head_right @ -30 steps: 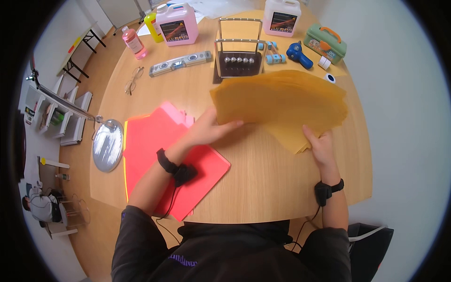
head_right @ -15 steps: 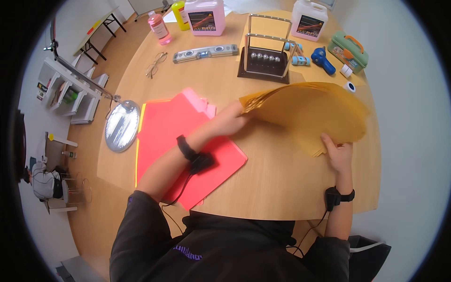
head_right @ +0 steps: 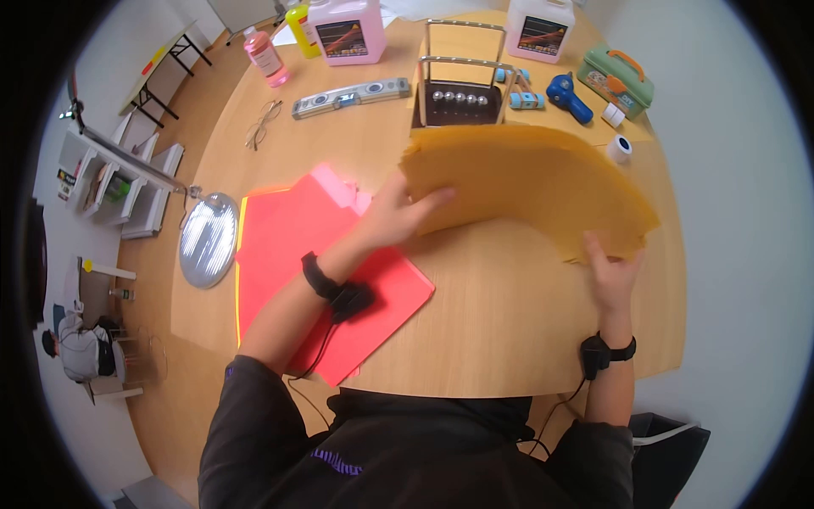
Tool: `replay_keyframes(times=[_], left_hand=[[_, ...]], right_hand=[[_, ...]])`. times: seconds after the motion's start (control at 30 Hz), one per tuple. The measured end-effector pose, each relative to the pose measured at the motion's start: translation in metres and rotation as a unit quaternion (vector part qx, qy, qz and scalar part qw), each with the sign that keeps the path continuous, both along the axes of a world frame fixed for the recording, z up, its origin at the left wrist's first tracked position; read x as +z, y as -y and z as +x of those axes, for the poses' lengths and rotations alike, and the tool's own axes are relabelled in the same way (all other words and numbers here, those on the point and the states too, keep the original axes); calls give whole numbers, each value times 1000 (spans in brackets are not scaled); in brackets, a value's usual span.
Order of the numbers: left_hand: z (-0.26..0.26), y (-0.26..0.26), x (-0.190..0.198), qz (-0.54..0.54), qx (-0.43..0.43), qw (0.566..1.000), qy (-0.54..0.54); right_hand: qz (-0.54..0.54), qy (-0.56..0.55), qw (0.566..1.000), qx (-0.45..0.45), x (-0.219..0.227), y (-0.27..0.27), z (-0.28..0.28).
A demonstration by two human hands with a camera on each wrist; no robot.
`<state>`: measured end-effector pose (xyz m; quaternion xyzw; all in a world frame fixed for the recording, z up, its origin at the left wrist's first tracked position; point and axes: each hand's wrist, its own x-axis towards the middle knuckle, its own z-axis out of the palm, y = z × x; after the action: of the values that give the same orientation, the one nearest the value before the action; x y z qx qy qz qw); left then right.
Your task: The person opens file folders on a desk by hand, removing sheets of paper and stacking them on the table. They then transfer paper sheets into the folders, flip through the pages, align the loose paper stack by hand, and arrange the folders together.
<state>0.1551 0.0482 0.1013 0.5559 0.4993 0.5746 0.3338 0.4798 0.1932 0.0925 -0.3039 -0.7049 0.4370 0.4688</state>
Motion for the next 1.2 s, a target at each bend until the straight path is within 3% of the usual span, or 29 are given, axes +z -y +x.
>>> replay_keyframes(times=[0.13,0.2,0.23,0.37,0.47,0.63,0.73,0.8,0.83,0.87,0.9,0.97,1.07,1.13,1.2], left_hand=[[-4,-3,-15,33,-3,998,-53],[-4,-1,-18,7,-28,999,-43],[-8,-3,-18,-6,-52,998,-41],[-12,-5,-21,7,-72,994,-78],[-10,-6,-24,-12,-60,996,-63],[-10,-8,-32,32,-18,990,-134],[-7,-6,-27,-49,-79,995,-40],[-3,-5,-21,-46,-65,995,-56],[-1,-6,-18,-41,-49,995,-70],[3,-8,-29,-60,-79,995,13],[2,-6,-23,-55,-81,995,10],[-1,0,-13,-178,-113,975,71],[-7,-4,-24,-155,-93,983,33],[-8,-5,-25,-147,-88,985,2],[-6,-3,-15,-135,-73,986,-58]], right_hand=[[40,113,992,-35,0,7,-8],[-103,162,981,-28,-7,8,-3],[-105,163,981,-24,-8,8,-4],[-56,147,987,-40,-6,7,-7],[-36,125,991,-33,-7,9,-10],[-12,74,997,-12,-8,3,-9],[-115,107,986,48,-9,-2,-3],[-215,17,974,71,-9,-2,-6],[-211,15,975,68,-11,-1,-2],[-241,-6,970,32,-15,0,9],[-269,-28,963,-3,-17,0,21],[-422,-55,904,-31,-20,-3,71],[-426,-99,896,-72,-30,0,151],[-400,-135,892,-165,-25,9,182],[-380,-155,891,-194,-26,15,193]])
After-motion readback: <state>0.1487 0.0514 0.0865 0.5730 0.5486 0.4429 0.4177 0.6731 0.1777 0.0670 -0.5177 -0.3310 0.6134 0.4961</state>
